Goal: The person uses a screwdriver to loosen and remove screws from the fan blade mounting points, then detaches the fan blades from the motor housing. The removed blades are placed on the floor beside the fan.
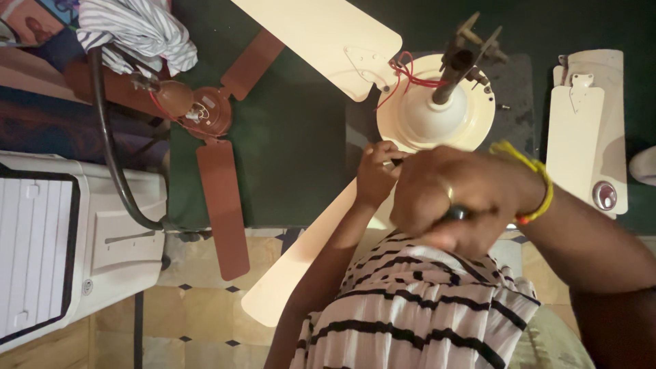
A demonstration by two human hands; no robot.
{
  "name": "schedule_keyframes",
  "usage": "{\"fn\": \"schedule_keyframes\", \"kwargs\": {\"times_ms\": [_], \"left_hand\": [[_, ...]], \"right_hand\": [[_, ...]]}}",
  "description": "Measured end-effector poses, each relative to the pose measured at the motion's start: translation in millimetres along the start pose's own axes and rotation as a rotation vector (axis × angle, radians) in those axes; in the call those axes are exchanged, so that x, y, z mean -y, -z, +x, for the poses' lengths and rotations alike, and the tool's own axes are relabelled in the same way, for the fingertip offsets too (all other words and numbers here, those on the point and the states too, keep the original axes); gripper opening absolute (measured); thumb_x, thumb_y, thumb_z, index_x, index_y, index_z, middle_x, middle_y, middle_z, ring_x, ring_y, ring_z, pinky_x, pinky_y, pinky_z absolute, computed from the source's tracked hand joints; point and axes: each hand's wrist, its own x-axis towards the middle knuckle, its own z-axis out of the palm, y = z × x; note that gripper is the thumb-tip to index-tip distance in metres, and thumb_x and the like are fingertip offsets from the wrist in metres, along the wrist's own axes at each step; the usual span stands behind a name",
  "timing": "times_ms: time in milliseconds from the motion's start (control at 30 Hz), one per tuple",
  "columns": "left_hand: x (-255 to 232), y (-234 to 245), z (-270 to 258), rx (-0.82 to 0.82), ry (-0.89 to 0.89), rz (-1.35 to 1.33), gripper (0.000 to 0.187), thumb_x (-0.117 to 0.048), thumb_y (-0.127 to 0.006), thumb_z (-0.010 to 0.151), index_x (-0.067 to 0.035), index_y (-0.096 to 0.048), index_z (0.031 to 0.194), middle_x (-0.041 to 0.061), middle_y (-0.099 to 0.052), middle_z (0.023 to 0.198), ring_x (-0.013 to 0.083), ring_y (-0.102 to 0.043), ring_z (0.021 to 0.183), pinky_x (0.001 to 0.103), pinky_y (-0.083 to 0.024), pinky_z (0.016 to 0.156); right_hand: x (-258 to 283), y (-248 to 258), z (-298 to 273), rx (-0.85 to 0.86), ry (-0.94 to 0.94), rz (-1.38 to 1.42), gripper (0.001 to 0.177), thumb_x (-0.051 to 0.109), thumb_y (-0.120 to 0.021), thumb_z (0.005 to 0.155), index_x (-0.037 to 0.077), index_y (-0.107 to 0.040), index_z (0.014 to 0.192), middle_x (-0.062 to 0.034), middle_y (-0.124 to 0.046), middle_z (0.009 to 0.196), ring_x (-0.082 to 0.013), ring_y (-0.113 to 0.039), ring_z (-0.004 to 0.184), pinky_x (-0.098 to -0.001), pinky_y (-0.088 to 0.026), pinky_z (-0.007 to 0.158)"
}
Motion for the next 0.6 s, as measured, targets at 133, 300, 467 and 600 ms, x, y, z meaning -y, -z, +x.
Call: {"fn": "schedule_keyframes", "kwargs": {"times_ms": [133,300,467,600], "left_hand": [[-2,0,2,-0.054,-0.051,-0.053,0.017,-0.010,-0.083,0.081,-0.013,-0.075,0.095,0.000,-0.072,0.100,0.0212,-0.061,0.100,0.033,-0.057,0.083],[-3,-3,1,-0.053,-0.123,-0.095,0.032,-0.013,-0.086,0.082,-0.009,-0.062,0.103,-0.006,-0.079,0.099,0.0156,-0.065,0.095,0.035,-0.048,0.093],[0,-9,3,0.009,-0.028,-0.107,0.031,-0.016,-0.085,0.082,-0.010,-0.061,0.101,-0.007,-0.079,0.098,0.0152,-0.062,0.096,0.029,-0.051,0.087],[0,-10,0,-0.032,-0.094,-0.015,0.031,-0.015,-0.087,0.077,-0.011,-0.066,0.099,-0.006,-0.080,0.096,0.0197,-0.056,0.094,0.030,-0.051,0.086]], "right_hand": [[14,-12,-10,-0.442,-0.127,-0.579,0.023,0.015,-0.048,0.110,0.001,-0.056,0.092,-0.0049,-0.057,0.068,-0.0136,-0.057,0.055,-0.0321,-0.047,0.050],[11,-50,-38,-0.687,0.054,-0.520,0.017,0.012,-0.045,0.109,0.004,-0.040,0.094,0.0003,-0.048,0.063,-0.0093,-0.047,0.048,-0.0270,-0.037,0.042],[3,-58,-36,-0.721,0.125,-0.531,0.020,0.011,-0.046,0.106,0.004,-0.040,0.088,0.0015,-0.045,0.059,-0.0086,-0.046,0.045,-0.0281,-0.037,0.040],[13,-52,-7,-0.585,0.052,-0.559,0.016,0.004,-0.047,0.103,0.005,-0.045,0.087,-0.0028,-0.050,0.061,-0.0152,-0.053,0.049,-0.0330,-0.045,0.045]]}}
